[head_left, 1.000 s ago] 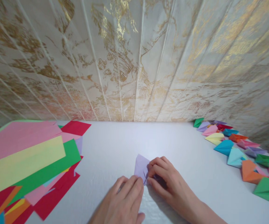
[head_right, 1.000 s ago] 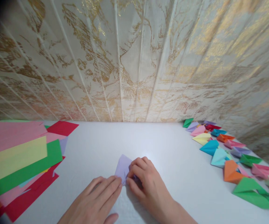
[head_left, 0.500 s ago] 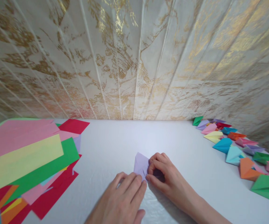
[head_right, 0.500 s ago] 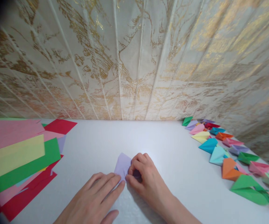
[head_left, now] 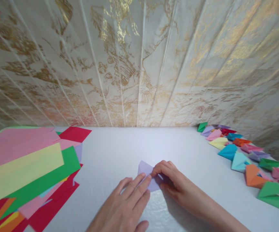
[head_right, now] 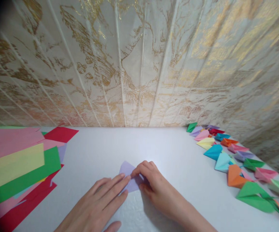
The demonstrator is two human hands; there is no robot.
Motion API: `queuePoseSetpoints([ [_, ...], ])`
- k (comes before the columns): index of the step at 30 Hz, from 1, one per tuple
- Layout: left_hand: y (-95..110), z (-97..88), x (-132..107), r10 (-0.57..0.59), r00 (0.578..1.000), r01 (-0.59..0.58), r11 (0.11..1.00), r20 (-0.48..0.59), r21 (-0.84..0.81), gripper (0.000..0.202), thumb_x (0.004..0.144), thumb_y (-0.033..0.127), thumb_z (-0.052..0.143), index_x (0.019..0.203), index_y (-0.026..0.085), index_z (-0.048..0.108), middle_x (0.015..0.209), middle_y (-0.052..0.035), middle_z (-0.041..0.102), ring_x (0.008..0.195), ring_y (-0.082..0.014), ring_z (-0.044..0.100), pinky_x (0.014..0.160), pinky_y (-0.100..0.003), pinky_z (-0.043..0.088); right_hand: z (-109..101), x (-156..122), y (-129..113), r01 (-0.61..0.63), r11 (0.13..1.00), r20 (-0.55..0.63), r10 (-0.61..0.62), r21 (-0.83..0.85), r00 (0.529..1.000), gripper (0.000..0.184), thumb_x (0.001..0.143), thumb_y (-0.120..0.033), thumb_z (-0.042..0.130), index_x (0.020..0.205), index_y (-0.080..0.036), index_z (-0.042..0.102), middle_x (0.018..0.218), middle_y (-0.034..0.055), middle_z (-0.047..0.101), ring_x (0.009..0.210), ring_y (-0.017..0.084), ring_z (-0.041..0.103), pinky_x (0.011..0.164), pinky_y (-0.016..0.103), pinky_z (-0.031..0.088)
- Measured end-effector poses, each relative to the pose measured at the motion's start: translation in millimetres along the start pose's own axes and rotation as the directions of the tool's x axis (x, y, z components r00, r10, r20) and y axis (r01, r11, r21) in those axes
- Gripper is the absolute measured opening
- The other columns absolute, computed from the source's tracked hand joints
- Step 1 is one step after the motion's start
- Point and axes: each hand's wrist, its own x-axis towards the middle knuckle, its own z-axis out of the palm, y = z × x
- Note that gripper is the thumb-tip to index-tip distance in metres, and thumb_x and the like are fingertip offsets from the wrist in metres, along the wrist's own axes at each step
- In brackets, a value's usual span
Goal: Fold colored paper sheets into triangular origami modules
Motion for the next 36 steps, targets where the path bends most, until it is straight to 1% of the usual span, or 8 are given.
queuePoseSetpoints([
  [4, -3.5, 4.7, -1.7, 0.018, 0.999, -0.017, 0.999, 0.032, -0.039, 0.050, 0.099, 0.049, 0.046, 0.137, 0.017, 0.053, 0.148, -0.0108, 0.053, 0.135, -0.0245, 0.048, 0.111, -0.042, 0.034, 4.8, -1.5, -0.3, -0.080, 0.992, -0.054, 0.086, 0.102, 0.995, 0.037, 0.078, 0.000, 0.051, 0.105, -0.023, 0.060, 0.105, 0.0031, 0.061, 0.102, 0.022, 0.054, 0.094, 0.038, 0.041],
  [7, -1.6, 2.8, -0.1, 0.013, 0.999, -0.012, 0.999, 0.048, -0.034, 0.050, 0.099, 0.048, 0.045, 0.138, 0.018, 0.052, 0.147, -0.0103, 0.055, 0.134, -0.0242, 0.049, 0.110, -0.041, 0.034, 14.7, -2.5, -2.9, -0.086, 0.996, -0.116, 0.087, 0.014, 0.989, 0.025, 0.082, -0.010, 0.059, 0.104, -0.023, 0.061, 0.105, 0.0045, 0.060, 0.103, 0.025, 0.052, 0.095, 0.043, 0.040],
  [13, 8.1, -13.2, 4.7, 0.018, 0.997, -0.027, 0.994, 0.080, 0.104, 0.039, 0.100, 0.043, 0.048, 0.126, 0.017, 0.060, 0.135, -0.0098, 0.064, 0.116, -0.0232, 0.060, 0.096, -0.036, 0.041, 8.9, -1.4, 7.0, -0.099, 0.994, -0.132, 0.092, -0.052, 0.987, 0.050, 0.069, 0.001, 0.049, 0.112, -0.024, 0.057, 0.113, 0.0055, 0.059, 0.109, 0.027, 0.049, 0.100, 0.049, 0.037],
  [17, 11.4, -12.9, 5.1, 0.013, 1.000, -0.016, 0.990, 0.020, 0.139, 0.038, 0.097, 0.044, 0.054, 0.122, 0.016, 0.062, 0.118, -0.0076, 0.071, 0.096, -0.0234, 0.062, 0.092, -0.037, 0.041, 6.5, -4.7, 14.5, 0.009, 0.993, -0.282, -0.041, -0.115, 0.959, 0.060, 0.062, 0.006, 0.039, 0.111, -0.025, 0.055, 0.109, 0.0043, 0.060, 0.106, 0.024, 0.053, 0.096, 0.044, 0.041],
  [24, 11.9, 2.5, 6.9, -0.004, 0.992, 0.016, 0.995, -0.122, 0.096, 0.041, 0.098, 0.051, 0.050, 0.108, 0.014, 0.065, 0.092, -0.0057, 0.069, 0.083, -0.0230, 0.059, 0.086, -0.037, 0.042, 32.9, -13.3, -5.1, 0.134, 0.979, -0.212, -0.165, -0.154, 0.963, 0.024, 0.086, -0.005, 0.045, 0.102, -0.023, 0.048, 0.092, 0.0031, 0.060, 0.083, 0.019, 0.058, 0.075, 0.030, 0.051],
  [26, 10.0, -4.2, 9.4, -0.009, 0.995, 0.010, 1.000, -0.102, 0.014, 0.039, 0.093, 0.053, 0.059, 0.102, 0.016, 0.066, 0.095, -0.0055, 0.070, 0.086, -0.0235, 0.060, 0.086, -0.038, 0.043, 34.7, -12.5, -8.3, 0.145, 0.976, -0.185, -0.175, -0.164, 0.967, 0.023, 0.089, -0.005, 0.043, 0.102, -0.023, 0.050, 0.095, 0.0046, 0.062, 0.086, 0.020, 0.059, 0.077, 0.032, 0.052],
  [29, 3.0, -25.2, 14.7, -0.057, 0.998, 0.060, 0.992, 0.035, -0.108, 0.036, 0.082, 0.044, 0.077, 0.106, 0.020, 0.064, 0.124, -0.0059, 0.067, 0.112, -0.0263, 0.059, 0.100, -0.040, 0.041, 31.9, -10.7, -8.7, 0.166, 0.969, -0.145, -0.194, -0.184, 0.970, 0.025, 0.091, -0.005, 0.041, 0.104, -0.023, 0.053, 0.104, 0.0068, 0.065, 0.094, 0.021, 0.061, 0.084, 0.035, 0.052],
  [36, -23.5, -52.0, 22.0, -0.121, 0.983, 0.158, 0.938, 0.134, -0.308, 0.048, 0.078, 0.018, 0.080, 0.122, 0.021, 0.061, 0.134, -0.0034, 0.064, 0.124, -0.0224, 0.056, 0.108, -0.039, 0.041, 25.6, -8.8, -5.2, 0.209, 0.948, -0.094, -0.237, -0.239, 0.967, 0.029, 0.087, -0.008, 0.056, 0.112, -0.022, 0.057, 0.115, 0.0077, 0.068, 0.111, 0.024, 0.062, 0.095, 0.038, 0.051],
])
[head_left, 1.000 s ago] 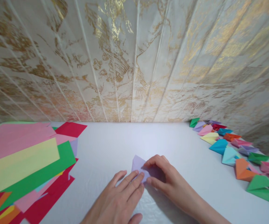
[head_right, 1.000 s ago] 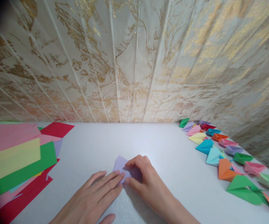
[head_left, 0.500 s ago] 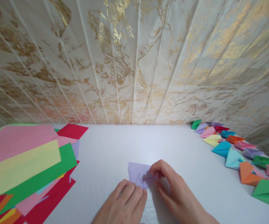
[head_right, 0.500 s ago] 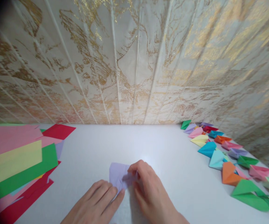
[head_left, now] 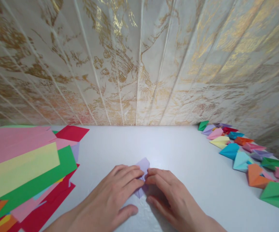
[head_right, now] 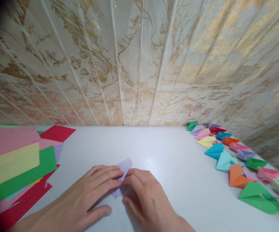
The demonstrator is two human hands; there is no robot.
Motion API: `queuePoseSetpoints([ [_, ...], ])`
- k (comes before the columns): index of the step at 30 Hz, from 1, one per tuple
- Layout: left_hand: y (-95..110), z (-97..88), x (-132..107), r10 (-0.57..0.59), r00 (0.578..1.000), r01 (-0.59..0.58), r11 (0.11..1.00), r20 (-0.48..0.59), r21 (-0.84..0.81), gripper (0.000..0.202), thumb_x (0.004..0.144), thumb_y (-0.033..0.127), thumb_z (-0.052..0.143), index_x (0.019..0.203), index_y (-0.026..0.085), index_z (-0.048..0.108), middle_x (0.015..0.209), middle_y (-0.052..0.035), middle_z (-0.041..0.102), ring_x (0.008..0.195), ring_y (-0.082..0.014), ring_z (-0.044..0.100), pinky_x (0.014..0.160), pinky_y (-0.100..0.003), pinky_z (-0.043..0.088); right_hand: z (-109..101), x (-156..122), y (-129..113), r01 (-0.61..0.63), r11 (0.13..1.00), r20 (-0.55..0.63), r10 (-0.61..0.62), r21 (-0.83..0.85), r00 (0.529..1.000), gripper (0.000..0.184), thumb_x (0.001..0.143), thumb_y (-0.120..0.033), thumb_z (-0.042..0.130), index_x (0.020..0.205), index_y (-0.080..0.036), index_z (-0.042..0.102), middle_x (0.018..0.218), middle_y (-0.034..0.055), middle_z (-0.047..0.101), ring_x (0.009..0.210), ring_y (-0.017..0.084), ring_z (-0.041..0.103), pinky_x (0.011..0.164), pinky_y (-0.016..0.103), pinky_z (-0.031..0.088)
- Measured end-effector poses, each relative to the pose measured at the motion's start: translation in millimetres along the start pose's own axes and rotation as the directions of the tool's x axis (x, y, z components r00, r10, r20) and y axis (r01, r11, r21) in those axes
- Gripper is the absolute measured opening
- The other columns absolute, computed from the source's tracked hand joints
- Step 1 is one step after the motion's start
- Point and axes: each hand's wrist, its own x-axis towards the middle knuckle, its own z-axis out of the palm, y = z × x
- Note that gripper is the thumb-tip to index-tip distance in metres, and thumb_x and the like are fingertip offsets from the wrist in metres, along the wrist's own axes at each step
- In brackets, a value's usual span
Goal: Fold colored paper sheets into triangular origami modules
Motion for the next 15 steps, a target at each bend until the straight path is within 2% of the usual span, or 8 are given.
queuePoseSetpoints([
  [2, -3.5, -0.1, 1.3, 0.011, 1.000, -0.011, 1.000, 0.003, -0.013, 0.049, 0.079, 0.014, 0.078, 0.123, 0.023, 0.060, 0.131, -0.0021, 0.064, 0.122, -0.0219, 0.057, 0.106, -0.038, 0.042, -0.7, 0.7, 1.5, 0.008, 1.000, 0.010, -0.008, 0.026, 1.000, 0.032, 0.087, -0.008, 0.056, 0.115, -0.023, 0.057, 0.118, 0.0073, 0.068, 0.119, 0.023, 0.060, 0.100, 0.037, 0.049],
  [5, -3.4, 5.6, 2.1, 0.002, 1.000, -0.003, 1.000, -0.026, -0.025, 0.040, 0.080, 0.014, 0.077, 0.115, 0.024, 0.063, 0.121, -0.0008, 0.067, 0.112, -0.0220, 0.059, 0.099, -0.038, 0.045, -1.4, 2.5, 2.6, 0.050, 0.997, 0.019, -0.051, 0.051, 0.998, 0.032, 0.088, -0.006, 0.056, 0.115, -0.023, 0.056, 0.119, 0.0063, 0.068, 0.124, 0.023, 0.055, 0.106, 0.039, 0.044],
  [7, -1.2, 11.7, 2.0, -0.035, 0.998, 0.033, 0.999, -0.055, -0.029, 0.039, 0.077, 0.014, 0.080, 0.111, 0.023, 0.063, 0.116, -0.0017, 0.066, 0.106, -0.0230, 0.060, 0.093, -0.038, 0.047, -1.2, 4.0, 2.1, 0.056, 0.997, 0.024, -0.058, 0.055, 0.998, 0.028, 0.087, -0.007, 0.057, 0.110, -0.023, 0.057, 0.115, 0.0054, 0.069, 0.119, 0.023, 0.056, 0.103, 0.040, 0.045],
  [10, 2.1, 19.5, 2.1, -0.091, 0.992, 0.086, 0.994, -0.083, -0.062, 0.037, 0.073, 0.013, 0.083, 0.103, 0.020, 0.062, 0.109, -0.0017, 0.065, 0.098, -0.0230, 0.060, 0.087, -0.038, 0.049, 0.5, 5.8, 0.4, 0.004, 0.998, 0.018, -0.005, 0.058, 1.000, 0.022, 0.087, -0.008, 0.060, 0.102, -0.024, 0.059, 0.108, 0.0045, 0.069, 0.106, 0.023, 0.057, 0.093, 0.039, 0.049],
  [15, 5.2, 21.4, 4.3, -0.041, 0.989, 0.042, 0.999, -0.139, 0.008, 0.024, 0.078, 0.010, 0.075, 0.094, 0.018, 0.060, 0.101, -0.0028, 0.066, 0.090, -0.0233, 0.060, 0.081, -0.039, 0.049, 3.2, 6.8, -0.7, -0.032, 0.998, 0.017, 0.031, 0.056, 0.999, 0.017, 0.087, -0.007, 0.062, 0.093, -0.024, 0.063, 0.108, 0.0026, 0.069, 0.102, 0.022, 0.056, 0.089, 0.038, 0.048],
])
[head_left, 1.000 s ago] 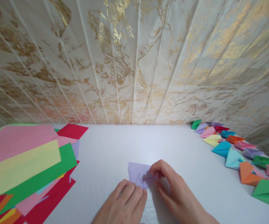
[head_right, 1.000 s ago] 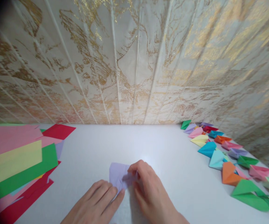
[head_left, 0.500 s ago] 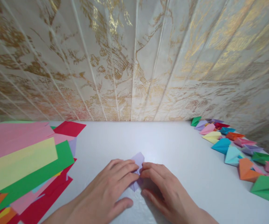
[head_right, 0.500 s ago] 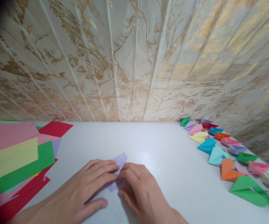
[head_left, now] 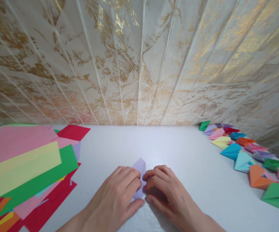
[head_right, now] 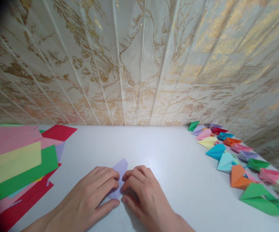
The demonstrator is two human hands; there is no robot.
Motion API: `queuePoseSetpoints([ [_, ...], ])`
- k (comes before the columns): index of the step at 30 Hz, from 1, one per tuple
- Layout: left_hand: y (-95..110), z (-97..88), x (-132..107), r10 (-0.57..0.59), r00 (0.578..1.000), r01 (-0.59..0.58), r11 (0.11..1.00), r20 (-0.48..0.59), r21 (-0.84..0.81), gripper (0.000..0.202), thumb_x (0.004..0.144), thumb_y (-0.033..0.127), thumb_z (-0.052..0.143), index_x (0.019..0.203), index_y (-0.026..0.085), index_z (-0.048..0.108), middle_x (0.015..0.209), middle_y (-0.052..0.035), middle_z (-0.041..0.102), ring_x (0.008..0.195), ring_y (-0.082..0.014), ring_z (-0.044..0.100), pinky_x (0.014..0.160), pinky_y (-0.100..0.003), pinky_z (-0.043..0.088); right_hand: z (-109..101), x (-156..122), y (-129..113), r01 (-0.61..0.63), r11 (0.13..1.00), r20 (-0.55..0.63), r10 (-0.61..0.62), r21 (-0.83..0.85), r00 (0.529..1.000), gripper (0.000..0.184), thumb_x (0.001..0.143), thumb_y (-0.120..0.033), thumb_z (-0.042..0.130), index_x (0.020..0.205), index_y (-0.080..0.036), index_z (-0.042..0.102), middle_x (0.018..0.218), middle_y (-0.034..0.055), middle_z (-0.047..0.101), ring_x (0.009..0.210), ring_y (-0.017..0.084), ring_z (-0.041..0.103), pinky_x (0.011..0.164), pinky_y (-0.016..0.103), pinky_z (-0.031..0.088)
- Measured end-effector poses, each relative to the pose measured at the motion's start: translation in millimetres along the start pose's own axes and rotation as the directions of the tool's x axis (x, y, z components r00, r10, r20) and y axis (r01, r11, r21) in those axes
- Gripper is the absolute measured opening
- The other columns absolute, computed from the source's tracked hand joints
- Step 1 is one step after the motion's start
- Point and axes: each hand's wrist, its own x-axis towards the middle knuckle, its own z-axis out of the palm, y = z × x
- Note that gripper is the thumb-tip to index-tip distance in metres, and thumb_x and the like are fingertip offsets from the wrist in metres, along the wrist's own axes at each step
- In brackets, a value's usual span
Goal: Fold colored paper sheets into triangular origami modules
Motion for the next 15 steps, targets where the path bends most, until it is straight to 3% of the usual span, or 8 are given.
queuePoseSetpoints([
  [3, 1.6, -1.3, 1.6, 0.075, 0.996, -0.072, 0.995, -0.048, 0.069, 0.008, 0.087, 0.010, 0.063, 0.089, 0.017, 0.061, 0.095, -0.0036, 0.067, 0.086, -0.0227, 0.061, 0.079, -0.040, 0.049, 0.9, 0.2, -0.5, 0.008, 0.999, 0.009, -0.008, -0.037, 1.000, 0.015, 0.088, -0.009, 0.063, 0.092, -0.024, 0.064, 0.110, 0.0025, 0.069, 0.101, 0.023, 0.056, 0.088, 0.039, 0.046],
  [6, 1.2, -0.3, 2.1, 0.099, 0.992, -0.091, 0.991, -0.081, 0.099, 0.017, 0.094, 0.009, 0.051, 0.084, 0.017, 0.062, 0.090, -0.0031, 0.068, 0.082, -0.0210, 0.061, 0.077, -0.039, 0.049, 3.2, 1.5, -2.1, 0.014, 0.997, -0.016, -0.015, -0.079, 1.000, 0.012, 0.087, -0.012, 0.066, 0.090, -0.023, 0.065, 0.108, 0.0035, 0.070, 0.099, 0.023, 0.057, 0.085, 0.040, 0.046],
  [9, -2.5, 2.4, -0.1, 0.017, 0.994, -0.016, 1.000, -0.111, 0.012, 0.015, 0.095, 0.013, 0.055, 0.084, 0.019, 0.061, 0.095, -0.0025, 0.067, 0.086, -0.0201, 0.061, 0.078, -0.037, 0.048, 5.8, 4.2, -3.8, -0.026, 0.998, -0.056, 0.023, -0.059, 0.998, 0.016, 0.085, -0.007, 0.068, 0.085, -0.022, 0.065, 0.103, 0.0017, 0.070, 0.095, 0.021, 0.057, 0.083, 0.037, 0.046],
  [12, -7.0, 3.4, -3.3, -0.112, 0.989, 0.102, 0.990, -0.100, -0.094, 0.008, 0.091, 0.017, 0.064, 0.084, 0.021, 0.061, 0.110, -0.0037, 0.063, 0.102, -0.0225, 0.057, 0.085, -0.037, 0.048, 6.9, 6.3, -4.3, -0.099, 0.995, -0.071, 0.099, 0.014, 0.993, 0.019, 0.083, -0.004, 0.067, 0.081, -0.022, 0.065, 0.102, 0.0008, 0.069, 0.095, 0.021, 0.056, 0.084, 0.036, 0.047],
  [15, -8.7, 2.3, -4.2, -0.209, 0.976, 0.201, 0.972, -0.062, -0.124, 0.013, 0.089, 0.013, 0.063, 0.081, 0.022, 0.060, 0.107, -0.0024, 0.060, 0.102, -0.0216, 0.055, 0.085, -0.035, 0.047, 7.1, 7.0, -3.7, -0.134, 0.989, -0.064, 0.138, 0.061, 0.988, 0.020, 0.082, -0.002, 0.065, 0.080, -0.022, 0.065, 0.104, 0.0013, 0.069, 0.096, 0.022, 0.055, 0.085, 0.038, 0.046],
])
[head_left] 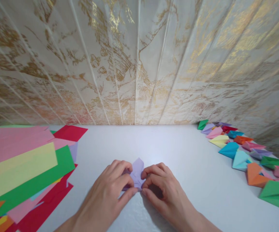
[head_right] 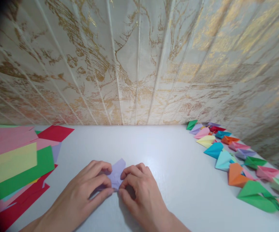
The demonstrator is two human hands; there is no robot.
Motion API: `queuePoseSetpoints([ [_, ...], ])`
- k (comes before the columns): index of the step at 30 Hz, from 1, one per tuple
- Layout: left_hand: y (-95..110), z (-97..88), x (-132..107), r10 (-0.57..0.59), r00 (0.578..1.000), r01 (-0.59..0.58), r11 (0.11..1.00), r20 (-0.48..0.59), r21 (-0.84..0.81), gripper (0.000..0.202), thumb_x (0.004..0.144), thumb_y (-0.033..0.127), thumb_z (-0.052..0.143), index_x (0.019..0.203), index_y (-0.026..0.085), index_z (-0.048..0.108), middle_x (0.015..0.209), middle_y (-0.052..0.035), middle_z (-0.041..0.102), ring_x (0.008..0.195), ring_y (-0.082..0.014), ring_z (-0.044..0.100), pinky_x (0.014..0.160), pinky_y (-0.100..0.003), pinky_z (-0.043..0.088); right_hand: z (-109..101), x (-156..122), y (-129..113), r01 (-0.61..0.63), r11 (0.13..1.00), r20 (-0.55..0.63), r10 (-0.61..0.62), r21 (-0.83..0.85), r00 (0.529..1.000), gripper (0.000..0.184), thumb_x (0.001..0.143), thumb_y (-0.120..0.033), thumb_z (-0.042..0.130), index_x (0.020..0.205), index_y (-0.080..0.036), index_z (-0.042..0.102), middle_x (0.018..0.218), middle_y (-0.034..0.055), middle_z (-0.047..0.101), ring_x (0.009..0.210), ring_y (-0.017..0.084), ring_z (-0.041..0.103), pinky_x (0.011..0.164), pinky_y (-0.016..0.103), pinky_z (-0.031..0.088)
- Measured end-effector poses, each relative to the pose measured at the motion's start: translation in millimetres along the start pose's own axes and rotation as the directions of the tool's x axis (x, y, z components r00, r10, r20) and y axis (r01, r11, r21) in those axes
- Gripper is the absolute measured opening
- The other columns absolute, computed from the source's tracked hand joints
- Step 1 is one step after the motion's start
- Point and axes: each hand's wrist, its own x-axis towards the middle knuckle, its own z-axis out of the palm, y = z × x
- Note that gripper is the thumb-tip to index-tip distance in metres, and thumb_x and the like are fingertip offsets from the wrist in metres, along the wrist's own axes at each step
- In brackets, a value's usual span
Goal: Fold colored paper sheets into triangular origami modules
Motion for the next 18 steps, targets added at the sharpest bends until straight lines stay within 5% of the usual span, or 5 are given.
queuePoseSetpoints([
  [10, 5.0, 3.5, 6.4, -0.066, 0.997, 0.063, 0.996, 0.049, 0.060, 0.018, 0.090, 0.009, 0.054, 0.077, 0.021, 0.052, 0.089, 0.0006, 0.055, 0.087, -0.0202, 0.051, 0.075, -0.034, 0.041, 0.2, 6.3, -0.7, -0.027, 1.000, 0.022, 0.027, -0.012, 0.999, 0.027, 0.078, 0.004, 0.062, 0.089, -0.021, 0.059, 0.093, 0.0000, 0.066, 0.088, 0.020, 0.052, 0.081, 0.037, 0.041],
  [18, 2.2, 6.4, 7.6, -0.078, 0.994, 0.072, 0.995, 0.076, 0.076, 0.018, 0.091, 0.010, 0.052, 0.077, 0.021, 0.049, 0.088, 0.0003, 0.053, 0.086, -0.0218, 0.049, 0.074, -0.036, 0.037, -4.1, 4.9, 7.0, 0.119, 0.990, 0.042, -0.116, -0.074, 0.992, 0.026, 0.087, -0.002, 0.064, 0.095, -0.025, 0.070, 0.100, 0.0009, 0.069, 0.090, 0.020, 0.055, 0.081, 0.034, 0.042],
])
